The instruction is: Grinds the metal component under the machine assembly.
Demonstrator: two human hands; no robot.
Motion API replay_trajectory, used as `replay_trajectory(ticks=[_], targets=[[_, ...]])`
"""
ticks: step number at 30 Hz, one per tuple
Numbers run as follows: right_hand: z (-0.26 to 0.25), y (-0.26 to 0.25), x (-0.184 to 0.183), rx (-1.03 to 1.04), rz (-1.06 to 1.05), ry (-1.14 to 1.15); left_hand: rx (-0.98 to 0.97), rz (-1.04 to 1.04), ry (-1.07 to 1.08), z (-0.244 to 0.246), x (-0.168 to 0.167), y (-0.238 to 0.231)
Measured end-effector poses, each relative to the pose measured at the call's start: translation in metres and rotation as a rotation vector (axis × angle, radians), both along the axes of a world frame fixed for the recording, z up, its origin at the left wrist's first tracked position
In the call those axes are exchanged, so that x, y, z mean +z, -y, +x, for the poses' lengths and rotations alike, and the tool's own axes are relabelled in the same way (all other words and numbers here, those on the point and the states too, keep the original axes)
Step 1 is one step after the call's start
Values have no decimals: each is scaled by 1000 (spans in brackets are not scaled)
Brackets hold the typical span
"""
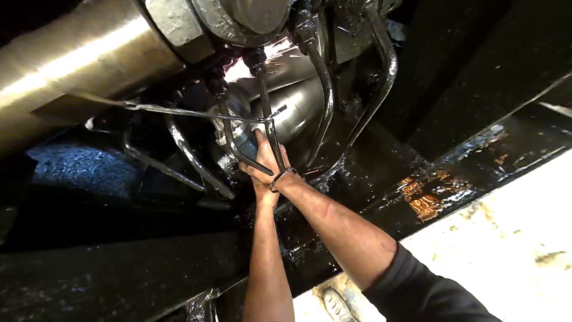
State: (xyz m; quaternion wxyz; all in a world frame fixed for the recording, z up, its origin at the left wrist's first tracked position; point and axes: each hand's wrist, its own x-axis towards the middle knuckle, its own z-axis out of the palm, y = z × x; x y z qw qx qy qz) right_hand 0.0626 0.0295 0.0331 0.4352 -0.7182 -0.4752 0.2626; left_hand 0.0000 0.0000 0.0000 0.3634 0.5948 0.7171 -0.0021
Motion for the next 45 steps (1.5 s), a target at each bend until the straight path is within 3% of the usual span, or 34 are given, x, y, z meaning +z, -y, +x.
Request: replay_trajectory(ticks=[21, 26, 29, 32, 37, 40, 45], targets=[[16, 6, -18, -50, 24, 91, -143, 20, -24, 9, -1, 7], [20, 7, -16, -51, 5, 74, -99, 20, -43, 13, -1, 9], [22, 4, -19, -66, -9, 79, -44, 78, 95, 15, -2, 7], [25, 3, -19, -70, -48, 79, -70, 351, 458, -3, -44, -11], [28, 2, -23, -87, -45, 68, -135, 422, 496, -21, -89, -35], [30, 3, -23, -81, -32, 65, -127, 363, 513, -8, -60, -22], [32, 5, -23, -111, 11, 64, -139, 401, 542, -7, -62, -20]])
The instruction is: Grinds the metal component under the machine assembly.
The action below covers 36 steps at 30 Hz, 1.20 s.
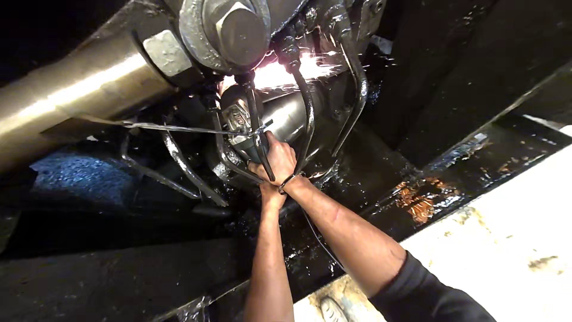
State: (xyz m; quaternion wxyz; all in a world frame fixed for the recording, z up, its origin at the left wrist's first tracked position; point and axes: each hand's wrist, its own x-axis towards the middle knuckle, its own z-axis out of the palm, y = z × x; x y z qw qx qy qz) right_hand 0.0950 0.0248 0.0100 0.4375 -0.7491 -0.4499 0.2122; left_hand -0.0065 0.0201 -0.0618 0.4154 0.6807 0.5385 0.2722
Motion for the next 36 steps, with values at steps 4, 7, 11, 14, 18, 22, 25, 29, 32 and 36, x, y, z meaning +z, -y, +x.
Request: replay_trajectory(ticks=[4, 7, 11, 14, 18, 22, 25, 29, 32, 36], targets=[[2, 0, -2, -12, 9, 22, 10, 7, 9, 10, 14, 11], [2, -1, -8, -30, 53, 30, -9, 15, -23, 6, 6, 6], [5, 0, -8, -9, 70, -20, -12, 23, -9, 13, 14, 12], [9, 0, -8, 1, 90, -43, -11, 15, -14, 20, 24, 19], [14, 3, -4, 9, 73, -49, -16, 1, -19, 22, 25, 20], [19, 10, 2, 18, 40, -44, -100, 113, -135, 14, -2, 3], [23, 15, 9, 26, 21, -51, -100, 118, -206, 17, -1, 6], [26, 19, 15, 33, -8, -63, -76, 119, -163, 20, 0, 8], [28, 19, 13, 10, -17, -64, -62, 112, -118, 23, -2, 7], [33, 24, 15, -11, -4, -77, -100, 164, 17, 30, 0, 7]])
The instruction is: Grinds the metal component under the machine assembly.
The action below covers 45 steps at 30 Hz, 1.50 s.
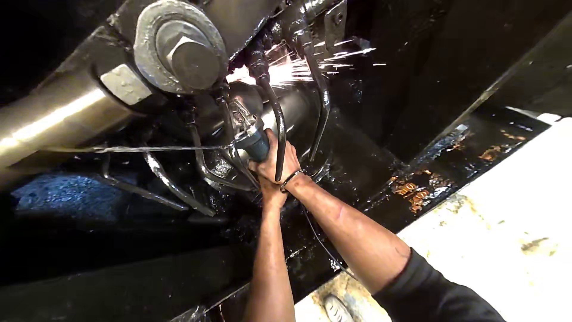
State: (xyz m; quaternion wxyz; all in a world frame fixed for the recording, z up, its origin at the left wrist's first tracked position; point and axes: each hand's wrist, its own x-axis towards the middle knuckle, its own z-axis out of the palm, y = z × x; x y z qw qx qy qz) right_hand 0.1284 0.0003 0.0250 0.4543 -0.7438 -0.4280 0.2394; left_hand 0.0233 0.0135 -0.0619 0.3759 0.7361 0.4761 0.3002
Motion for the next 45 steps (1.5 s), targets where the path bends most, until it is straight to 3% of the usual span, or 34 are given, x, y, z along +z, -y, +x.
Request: replay_trajectory(ticks=[11, 17, 25, 27, 30, 31, 37, 41, 45], targets=[[17, 4, -3, -73, 11, 59, -82, 56, -91, 14, 16, 9], [23, 7, -7, -109, 64, 31, -101, -5, 57, 22, 12, 13], [31, 9, -19, -112, 153, 3, -62, 25, -143, 34, 21, 20], [30, 19, -9, -132, 150, 21, -53, -9, -240, 36, 25, 21], [25, 67, 56, -71, 29, -86, -77, -24, -277, 39, 32, 25], [23, 71, 61, -89, 34, -83, -83, -19, -270, 40, 33, 25], [25, 72, 57, -102, 56, -78, -66, -40, -168, 45, 30, 27], [27, 72, 59, -101, 32, -89, -73, -48, -324, 46, 36, 29], [28, 76, 66, -110, 18, -98, -67, -63, -348, 49, 40, 31]])
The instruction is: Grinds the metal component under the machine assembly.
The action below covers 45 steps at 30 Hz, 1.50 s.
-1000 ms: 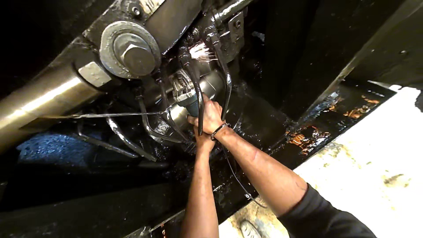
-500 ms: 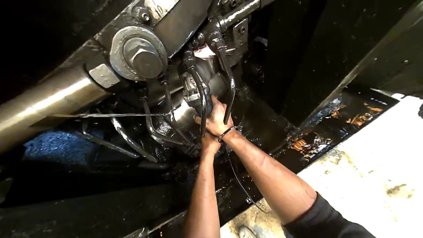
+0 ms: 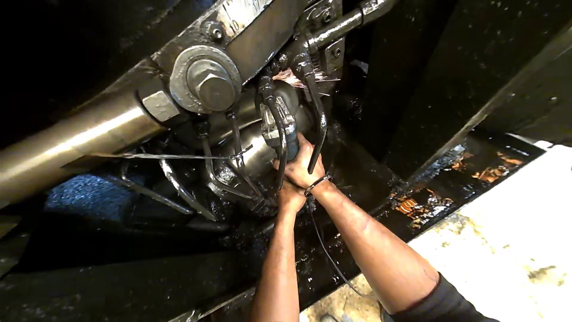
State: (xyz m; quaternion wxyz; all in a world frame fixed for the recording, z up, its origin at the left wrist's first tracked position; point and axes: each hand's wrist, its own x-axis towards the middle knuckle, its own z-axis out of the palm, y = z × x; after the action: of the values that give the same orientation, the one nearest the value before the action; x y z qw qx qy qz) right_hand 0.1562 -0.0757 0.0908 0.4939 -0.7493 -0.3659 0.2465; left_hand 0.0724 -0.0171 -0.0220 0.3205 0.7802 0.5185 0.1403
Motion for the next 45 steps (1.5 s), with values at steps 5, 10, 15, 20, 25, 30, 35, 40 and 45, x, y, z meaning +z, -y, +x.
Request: replay_trajectory(ticks=[5, 10, 15, 20, 25, 30, 35, 40, 45], targets=[[6, -3, -4, 16, -8, -18, -8, -10, -4, 3, 5, 1], [24, -49, -79, -43, 70, 79, -24, 47, 148, 6, -3, -1], [25, -46, -79, -39, 62, 56, -9, -14, 152, 5, -3, 3], [26, -47, -81, -36, 82, 55, 12, -36, 119, 6, 0, 5], [27, -50, -85, -32, 115, 47, 2, 21, 175, 8, -3, 0], [35, -37, -39, 146, -163, -166, 13, 20, 174, 7, -1, 1], [31, -51, -90, -1, 152, -18, 17, 41, 177, 8, -6, -2], [31, -47, -90, 3, 165, -46, -45, 76, 166, 1, 2, 9], [28, -47, -93, 2, 193, -29, -24, 155, 232, 0, -12, 3]])
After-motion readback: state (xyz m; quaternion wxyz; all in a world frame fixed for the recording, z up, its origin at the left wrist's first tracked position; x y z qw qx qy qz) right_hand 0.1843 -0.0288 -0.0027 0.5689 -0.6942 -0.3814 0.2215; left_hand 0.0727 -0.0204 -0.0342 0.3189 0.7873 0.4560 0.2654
